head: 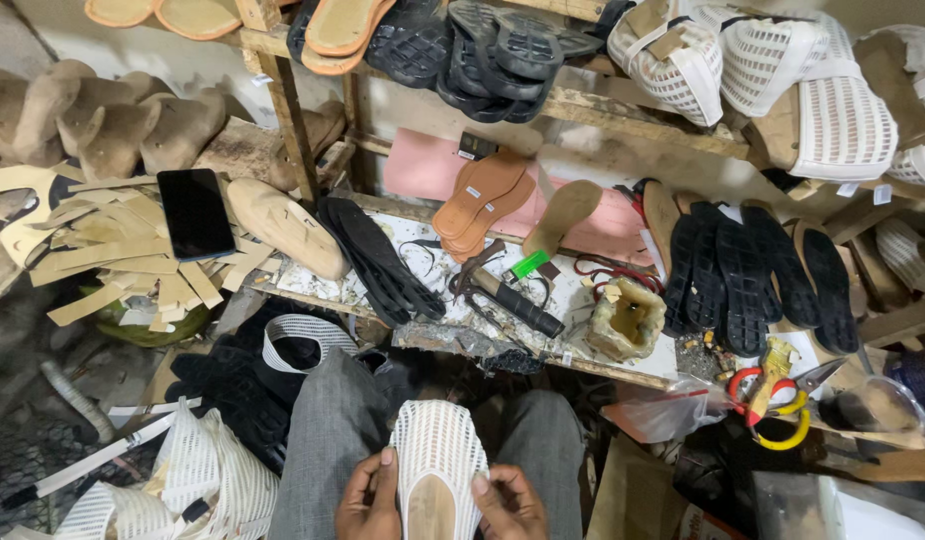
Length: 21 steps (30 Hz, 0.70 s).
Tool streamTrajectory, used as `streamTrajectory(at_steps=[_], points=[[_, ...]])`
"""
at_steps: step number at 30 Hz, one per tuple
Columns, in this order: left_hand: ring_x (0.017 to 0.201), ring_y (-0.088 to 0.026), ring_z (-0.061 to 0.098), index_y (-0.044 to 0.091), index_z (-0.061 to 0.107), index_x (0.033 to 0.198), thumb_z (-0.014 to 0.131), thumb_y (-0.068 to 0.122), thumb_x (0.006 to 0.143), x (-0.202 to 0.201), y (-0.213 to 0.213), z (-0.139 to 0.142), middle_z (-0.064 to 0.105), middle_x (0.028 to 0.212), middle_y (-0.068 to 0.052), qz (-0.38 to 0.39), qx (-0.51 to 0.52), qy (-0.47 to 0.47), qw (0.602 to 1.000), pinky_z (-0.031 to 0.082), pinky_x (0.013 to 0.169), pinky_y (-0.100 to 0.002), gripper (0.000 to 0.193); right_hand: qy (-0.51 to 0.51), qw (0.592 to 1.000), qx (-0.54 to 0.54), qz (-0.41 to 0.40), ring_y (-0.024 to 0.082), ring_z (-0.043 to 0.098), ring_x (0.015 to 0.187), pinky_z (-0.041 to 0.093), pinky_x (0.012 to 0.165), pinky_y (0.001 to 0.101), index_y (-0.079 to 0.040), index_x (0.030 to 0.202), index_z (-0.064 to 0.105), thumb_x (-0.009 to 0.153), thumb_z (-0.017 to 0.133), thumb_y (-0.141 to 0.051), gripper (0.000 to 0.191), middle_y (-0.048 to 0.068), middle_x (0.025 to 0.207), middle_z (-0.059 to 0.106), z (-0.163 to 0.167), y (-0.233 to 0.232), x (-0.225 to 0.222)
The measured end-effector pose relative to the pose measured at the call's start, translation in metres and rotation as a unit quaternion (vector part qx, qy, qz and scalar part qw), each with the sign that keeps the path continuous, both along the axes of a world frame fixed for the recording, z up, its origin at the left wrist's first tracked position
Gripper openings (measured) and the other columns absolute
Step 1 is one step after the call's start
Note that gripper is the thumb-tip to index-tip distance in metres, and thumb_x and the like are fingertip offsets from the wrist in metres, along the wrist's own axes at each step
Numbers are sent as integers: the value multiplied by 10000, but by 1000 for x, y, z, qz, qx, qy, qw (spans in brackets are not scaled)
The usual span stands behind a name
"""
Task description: The person sits at a cluttered workbench and fits a white woven shoe upper over a wooden last, pressing and tucking the upper's edges around the insole board. They use a hammer and pliers to secure the edges, working the shoe around its perimeter.
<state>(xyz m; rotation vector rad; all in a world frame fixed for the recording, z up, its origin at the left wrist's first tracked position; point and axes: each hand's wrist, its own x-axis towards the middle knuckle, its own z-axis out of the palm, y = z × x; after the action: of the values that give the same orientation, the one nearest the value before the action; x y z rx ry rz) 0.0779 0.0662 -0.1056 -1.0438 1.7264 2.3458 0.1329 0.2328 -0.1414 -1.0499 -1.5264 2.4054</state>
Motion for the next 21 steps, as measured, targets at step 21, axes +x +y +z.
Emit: streamTrajectory(at_steps=[21], points=[[847, -204, 685, -9, 741, 1038, 634, 266, 986, -38, 10, 62, 759, 980, -116, -44, 181, -85, 979, 545, 781, -370, 300, 50, 996, -71, 5, 135, 665, 774, 550, 725, 327, -60, 1031, 684, 921, 652, -226, 202, 58, 893, 732, 81, -13, -49]])
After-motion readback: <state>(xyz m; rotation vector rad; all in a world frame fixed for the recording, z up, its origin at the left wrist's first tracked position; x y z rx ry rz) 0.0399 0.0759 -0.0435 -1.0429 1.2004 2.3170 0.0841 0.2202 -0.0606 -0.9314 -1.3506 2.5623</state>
